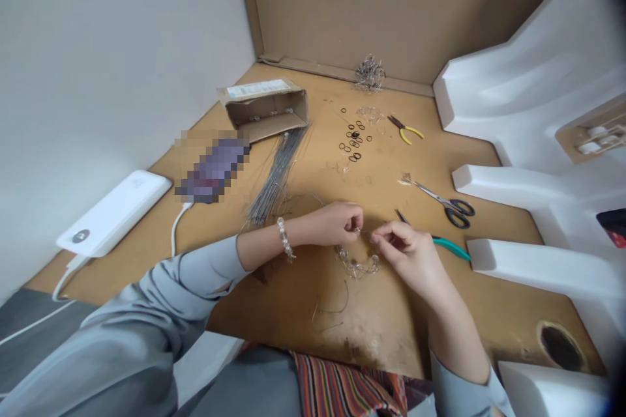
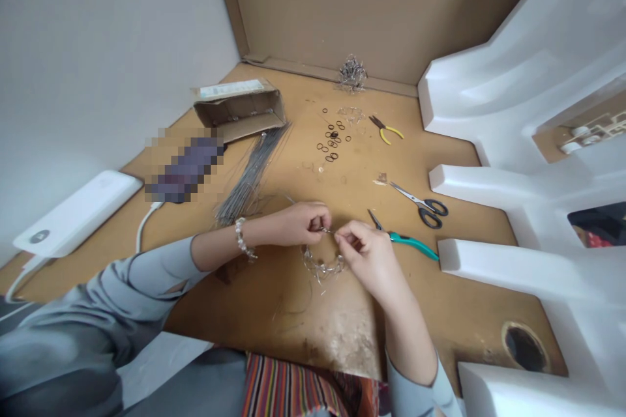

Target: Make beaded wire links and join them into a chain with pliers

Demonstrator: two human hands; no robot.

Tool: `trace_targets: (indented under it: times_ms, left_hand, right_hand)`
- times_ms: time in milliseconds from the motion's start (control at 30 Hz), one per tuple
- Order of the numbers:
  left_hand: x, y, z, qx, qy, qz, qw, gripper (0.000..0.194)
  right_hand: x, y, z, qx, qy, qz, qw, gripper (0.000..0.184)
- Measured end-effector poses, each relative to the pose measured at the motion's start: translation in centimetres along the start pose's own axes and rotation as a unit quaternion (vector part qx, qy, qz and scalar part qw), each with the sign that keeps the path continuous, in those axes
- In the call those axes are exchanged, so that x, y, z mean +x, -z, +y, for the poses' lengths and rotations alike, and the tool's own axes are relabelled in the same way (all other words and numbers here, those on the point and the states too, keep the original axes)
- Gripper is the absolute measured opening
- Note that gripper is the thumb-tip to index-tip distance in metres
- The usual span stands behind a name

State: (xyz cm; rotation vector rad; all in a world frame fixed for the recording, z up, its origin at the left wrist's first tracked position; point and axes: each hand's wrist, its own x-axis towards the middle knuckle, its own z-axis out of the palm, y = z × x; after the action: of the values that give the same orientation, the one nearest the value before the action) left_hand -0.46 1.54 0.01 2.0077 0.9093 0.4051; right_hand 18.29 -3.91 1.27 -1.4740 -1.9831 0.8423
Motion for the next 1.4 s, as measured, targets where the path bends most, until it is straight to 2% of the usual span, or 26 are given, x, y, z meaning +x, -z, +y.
trace_targets:
  times_ms: [300, 467, 633, 800, 1133, 1400]
  left_hand:
    - [0.0, -0.1, -0.5, 0.012, -0.024, 0.024, 0.999, 0.011]
    - [0.0, 0.0, -0.4, 0.030, -0.018, 0.013, 0.999, 0.012]
    - [-0.3, 0.2, 0.2, 0.072, -0.043, -0.010, 0.996, 0.014]
    - [-0.5, 0.3, 0.5, 0.108, -0.059, -0.003, 0.992, 0.023]
    - [-0.2, 0.5, 1.7, 0.148, -0.139, 0.065, 0.977, 0.013]
    - [-0.4, 0.3, 2.4, -0.012, -0.086, 0.048, 0.995, 0.018]
  right_hand:
    - [0.0, -0.3, -0.2, -0.094, 0.077, -0.025, 0.992, 0.015]
    - [-0.1, -0.2, -0.3, -0.104, 0.082, -0.052, 0.990, 0.017]
    - [-0.2, 0.1, 0.0, -0.028, 0.019, -0.030, 0.999, 0.014]
    - [0.1, 0.0, 0.4, 0.064, -0.048, -0.003, 0.997, 0.020]
    - [0.2, 0.1, 0.3, 0.117, -0.046, -0.006, 0.992, 0.022]
    - [0.3, -0.3, 0.2, 0.204, -0.067, 0.017, 0.977, 0.020]
